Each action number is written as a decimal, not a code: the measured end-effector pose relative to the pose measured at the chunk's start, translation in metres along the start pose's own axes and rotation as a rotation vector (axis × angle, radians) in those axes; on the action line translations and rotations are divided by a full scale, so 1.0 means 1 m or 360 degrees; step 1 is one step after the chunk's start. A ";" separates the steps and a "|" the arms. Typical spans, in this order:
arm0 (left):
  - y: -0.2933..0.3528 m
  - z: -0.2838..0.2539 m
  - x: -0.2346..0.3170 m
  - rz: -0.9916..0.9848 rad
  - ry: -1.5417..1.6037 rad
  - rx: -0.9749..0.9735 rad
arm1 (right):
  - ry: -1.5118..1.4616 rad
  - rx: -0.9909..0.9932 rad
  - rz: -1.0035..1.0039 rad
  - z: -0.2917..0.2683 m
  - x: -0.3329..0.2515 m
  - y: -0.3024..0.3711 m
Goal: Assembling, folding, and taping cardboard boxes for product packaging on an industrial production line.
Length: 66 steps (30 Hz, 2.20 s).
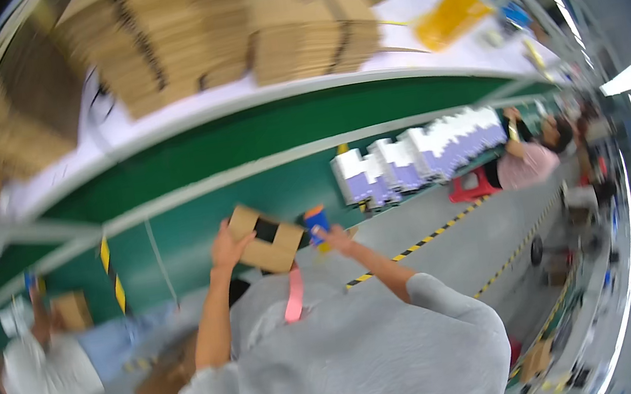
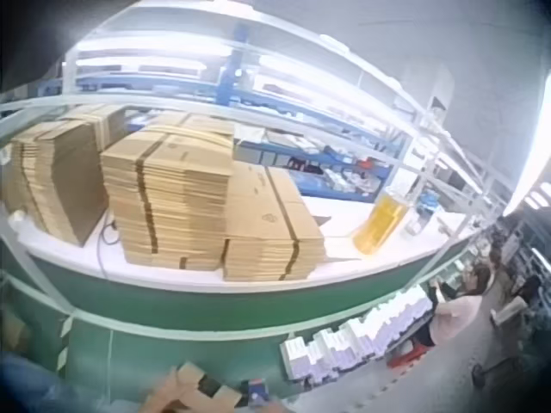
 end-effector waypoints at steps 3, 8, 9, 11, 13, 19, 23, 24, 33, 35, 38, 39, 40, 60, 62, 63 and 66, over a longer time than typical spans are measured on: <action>-0.015 0.001 0.017 0.0011 0.0012 -0.0116 | 0.0453 0.0425 -0.0676 -0.019 -0.061 -0.033; -0.011 0.012 0.008 -0.0011 0.0145 -0.0256 | 0.0443 0.0160 -0.0751 0.068 -0.145 -0.053; -0.008 0.012 0.008 0.0065 0.0177 -0.0279 | 0.0746 0.0218 -0.0876 0.089 -0.153 -0.046; -0.004 0.006 0.012 0.0154 0.0291 -0.0347 | 0.0833 0.0371 -0.0954 0.114 -0.136 -0.042; -0.002 -0.001 0.007 0.0082 0.0447 -0.0317 | 0.1036 0.0564 -0.0892 0.127 -0.122 -0.036; 0.002 -0.002 -0.003 -0.0147 0.0490 -0.0255 | 0.0100 0.0156 -0.1232 0.135 -0.150 -0.011; 0.005 0.008 -0.018 -0.0077 0.0353 -0.0083 | -0.0228 -0.0057 -0.0694 0.115 -0.176 0.024; 0.006 0.009 -0.016 -0.0081 0.0356 -0.0097 | -0.0226 -0.0049 -0.0683 0.109 -0.179 0.033; 0.008 0.000 -0.008 -0.0325 0.0003 0.0007 | 0.0381 -0.0469 -0.0506 0.099 -0.105 0.059; 0.022 -0.043 0.030 0.0124 0.0229 0.0677 | 0.0410 -0.0456 -0.0512 0.094 -0.098 0.053; 0.042 -0.055 0.041 -0.0398 0.0600 0.0266 | 0.0433 -0.0456 -0.0540 0.090 -0.093 0.054; 0.044 -0.051 0.038 -0.0401 0.0595 0.0262 | 0.0434 -0.0473 -0.0563 0.090 -0.094 0.055; 0.048 -0.036 0.034 -0.0569 0.0890 0.0003 | 0.0430 -0.0478 -0.0558 0.089 -0.094 0.056; 0.012 -0.023 0.007 -0.0899 0.1623 -0.0182 | 0.0623 -0.0475 -0.0507 0.106 -0.139 0.066; -0.001 -0.035 -0.007 -0.0948 0.1604 -0.0031 | 0.0656 -0.0407 -0.0509 0.103 -0.143 0.068; -0.011 -0.045 -0.016 -0.0951 0.1603 -0.0036 | 0.0694 -0.0347 -0.0515 0.099 -0.146 0.069; -0.036 -0.066 -0.035 -0.0946 0.1492 0.0046 | 0.0695 -0.0382 -0.0314 0.094 -0.145 0.073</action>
Point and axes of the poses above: each hand's wrist, its own y-axis away from the middle knuckle, its own z-axis out of the palm, x = y × z, the point moved 6 cm from there along -y, towards the middle knuckle, and after that the axes turned 9 degrees about x, right-handed, at the moved point
